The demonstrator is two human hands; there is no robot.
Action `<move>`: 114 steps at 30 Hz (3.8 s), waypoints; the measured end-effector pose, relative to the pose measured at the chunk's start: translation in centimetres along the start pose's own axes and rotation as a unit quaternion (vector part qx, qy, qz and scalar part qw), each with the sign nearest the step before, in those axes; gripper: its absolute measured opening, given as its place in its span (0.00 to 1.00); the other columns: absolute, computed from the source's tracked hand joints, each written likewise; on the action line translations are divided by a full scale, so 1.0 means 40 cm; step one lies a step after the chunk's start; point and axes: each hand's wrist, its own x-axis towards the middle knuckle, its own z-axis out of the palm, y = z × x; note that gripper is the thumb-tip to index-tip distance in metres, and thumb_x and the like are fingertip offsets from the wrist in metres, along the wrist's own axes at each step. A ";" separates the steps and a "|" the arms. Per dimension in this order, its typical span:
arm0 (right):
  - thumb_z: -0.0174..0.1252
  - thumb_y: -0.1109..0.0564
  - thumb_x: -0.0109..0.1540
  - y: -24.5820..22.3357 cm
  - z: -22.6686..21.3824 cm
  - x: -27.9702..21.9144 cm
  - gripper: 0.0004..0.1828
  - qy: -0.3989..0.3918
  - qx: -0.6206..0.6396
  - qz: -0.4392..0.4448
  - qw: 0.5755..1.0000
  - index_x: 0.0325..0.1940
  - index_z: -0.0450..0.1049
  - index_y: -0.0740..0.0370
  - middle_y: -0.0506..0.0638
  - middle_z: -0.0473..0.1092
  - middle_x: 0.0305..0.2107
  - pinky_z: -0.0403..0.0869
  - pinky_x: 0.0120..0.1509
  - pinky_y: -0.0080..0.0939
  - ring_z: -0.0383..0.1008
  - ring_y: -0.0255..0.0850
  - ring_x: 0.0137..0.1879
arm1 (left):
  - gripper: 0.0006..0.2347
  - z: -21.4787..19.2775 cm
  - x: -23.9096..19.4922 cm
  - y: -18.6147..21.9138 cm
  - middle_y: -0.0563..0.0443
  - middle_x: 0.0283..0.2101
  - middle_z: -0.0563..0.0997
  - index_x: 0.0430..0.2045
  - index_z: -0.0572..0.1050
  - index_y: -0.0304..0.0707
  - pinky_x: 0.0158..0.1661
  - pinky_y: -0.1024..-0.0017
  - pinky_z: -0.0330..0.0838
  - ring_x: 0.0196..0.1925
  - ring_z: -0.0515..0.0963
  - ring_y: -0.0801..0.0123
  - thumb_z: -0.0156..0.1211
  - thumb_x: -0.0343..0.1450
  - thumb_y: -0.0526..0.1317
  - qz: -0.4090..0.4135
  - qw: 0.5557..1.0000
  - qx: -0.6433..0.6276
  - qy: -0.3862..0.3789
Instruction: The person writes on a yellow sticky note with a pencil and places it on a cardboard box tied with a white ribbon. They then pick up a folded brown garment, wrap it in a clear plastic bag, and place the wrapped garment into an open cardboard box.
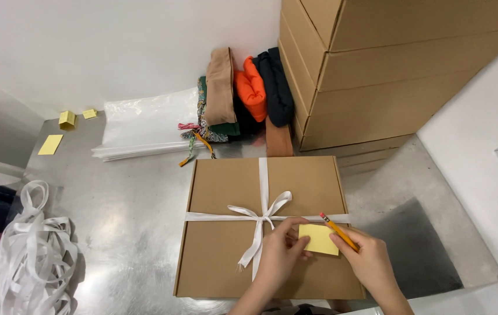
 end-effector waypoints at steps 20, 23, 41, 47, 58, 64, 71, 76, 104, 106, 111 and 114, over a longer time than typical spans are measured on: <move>0.67 0.51 0.60 -0.004 0.014 -0.006 0.14 0.044 0.040 -0.133 0.989 0.48 0.89 0.55 0.39 0.78 0.62 0.76 0.61 0.33 0.83 0.29 0.59 | 0.11 -0.020 -0.009 0.041 0.50 0.28 0.76 0.49 0.81 0.46 0.28 0.78 0.83 0.25 0.87 0.69 0.61 0.76 0.30 0.000 0.998 0.057 0.012; 0.67 0.52 0.60 -0.017 0.009 -0.017 0.13 0.051 0.042 -0.162 0.985 0.46 0.89 0.56 0.40 0.79 0.62 0.74 0.51 0.32 0.82 0.29 0.43 | 0.11 -0.020 -0.022 0.053 0.51 0.27 0.76 0.49 0.82 0.46 0.29 0.78 0.82 0.25 0.87 0.69 0.61 0.75 0.31 -0.001 0.998 0.066 0.014; 0.71 0.50 0.62 -0.068 -0.009 -0.024 0.12 -0.093 0.093 0.088 0.987 0.47 0.90 0.52 0.44 0.75 0.30 0.62 0.48 0.30 0.68 0.34 0.38 | 0.09 -0.048 -0.014 0.056 0.56 0.27 0.81 0.44 0.76 0.50 0.36 0.74 0.78 0.26 0.85 0.70 0.64 0.72 0.34 0.016 0.977 0.209 0.032; 0.72 0.59 0.58 -0.010 0.006 0.002 0.16 -0.163 0.182 0.061 0.968 0.50 0.90 0.62 0.49 0.89 0.45 0.77 0.61 0.33 0.85 0.35 0.50 | 0.10 -0.058 0.004 0.026 0.55 0.23 0.83 0.44 0.84 0.50 0.36 0.75 0.76 0.25 0.82 0.73 0.59 0.73 0.35 0.059 0.967 0.248 0.023; 0.72 0.49 0.59 -0.028 0.060 0.060 0.12 -0.097 0.066 0.027 0.993 0.37 0.89 0.59 0.42 0.85 0.33 0.69 0.54 0.30 0.76 0.30 0.41 | 0.12 -0.062 0.037 -0.006 0.52 0.33 0.85 0.46 0.84 0.46 0.32 0.74 0.84 0.30 0.82 0.74 0.54 0.75 0.34 -0.001 0.987 0.158 -0.003; 0.69 0.55 0.65 -0.030 0.063 0.062 0.11 -0.145 0.188 0.074 0.969 0.35 0.84 0.67 0.52 0.60 0.14 0.58 0.35 0.37 0.56 0.39 0.24 | 0.13 -0.057 0.038 0.021 0.54 0.41 0.85 0.50 0.82 0.48 0.33 0.77 0.87 0.31 0.85 0.70 0.49 0.78 0.35 -0.044 0.988 0.147 -0.002; 0.66 0.58 0.65 0.008 0.068 0.079 0.12 -0.140 0.238 0.057 0.959 0.32 0.86 0.71 0.57 0.85 0.26 0.68 0.54 0.35 0.78 0.40 0.40 | 0.14 -0.048 0.031 0.052 0.50 0.27 0.83 0.48 0.83 0.44 0.31 0.76 0.80 0.28 0.83 0.74 0.51 0.79 0.48 -0.060 0.989 0.131 -0.008; 0.65 0.57 0.66 -0.014 0.062 0.066 0.15 -0.135 0.194 0.118 0.965 0.27 0.81 0.68 0.56 0.83 0.22 0.56 0.35 0.36 0.57 0.36 0.25 | 0.19 -0.041 0.048 -0.005 0.55 0.40 0.86 0.52 0.82 0.44 0.43 0.77 0.80 0.41 0.84 0.77 0.69 0.70 0.50 -0.040 0.985 0.165 -0.004; 0.72 0.52 0.62 0.012 0.078 0.072 0.11 -0.071 0.198 0.159 0.965 0.33 0.77 0.56 0.45 0.57 0.16 0.46 0.20 0.39 0.47 0.36 0.17 | 0.09 -0.011 0.048 -0.027 0.56 0.40 0.90 0.41 0.87 0.43 0.43 0.81 0.83 0.37 0.85 0.79 0.67 0.70 0.31 -0.045 0.997 0.030 0.054; 0.72 0.52 0.62 0.004 0.072 0.069 0.10 -0.068 0.205 0.138 0.967 0.32 0.77 0.56 0.45 0.57 0.16 0.46 0.19 0.39 0.47 0.35 0.17 | 0.09 -0.012 0.046 -0.021 0.54 0.38 0.90 0.41 0.87 0.42 0.42 0.81 0.83 0.35 0.86 0.78 0.68 0.70 0.32 -0.049 0.997 0.023 0.055; 0.69 0.68 0.62 -0.004 0.071 0.070 0.14 -0.091 0.347 0.165 0.919 0.50 0.77 0.67 0.60 0.80 0.34 0.70 0.39 0.39 0.78 0.45 0.37 | 0.09 -0.015 0.031 0.015 0.56 0.38 0.89 0.39 0.87 0.47 0.47 0.81 0.83 0.37 0.85 0.80 0.69 0.69 0.33 -0.045 0.996 0.050 0.063; 0.71 0.64 0.61 -0.016 0.064 0.064 0.12 -0.156 0.305 0.177 0.922 0.48 0.85 0.72 0.54 0.79 0.33 0.71 0.43 0.39 0.75 0.40 0.38 | 0.09 -0.019 0.029 0.026 0.56 0.38 0.90 0.39 0.86 0.47 0.47 0.80 0.81 0.38 0.86 0.80 0.70 0.67 0.32 -0.021 0.998 0.034 0.055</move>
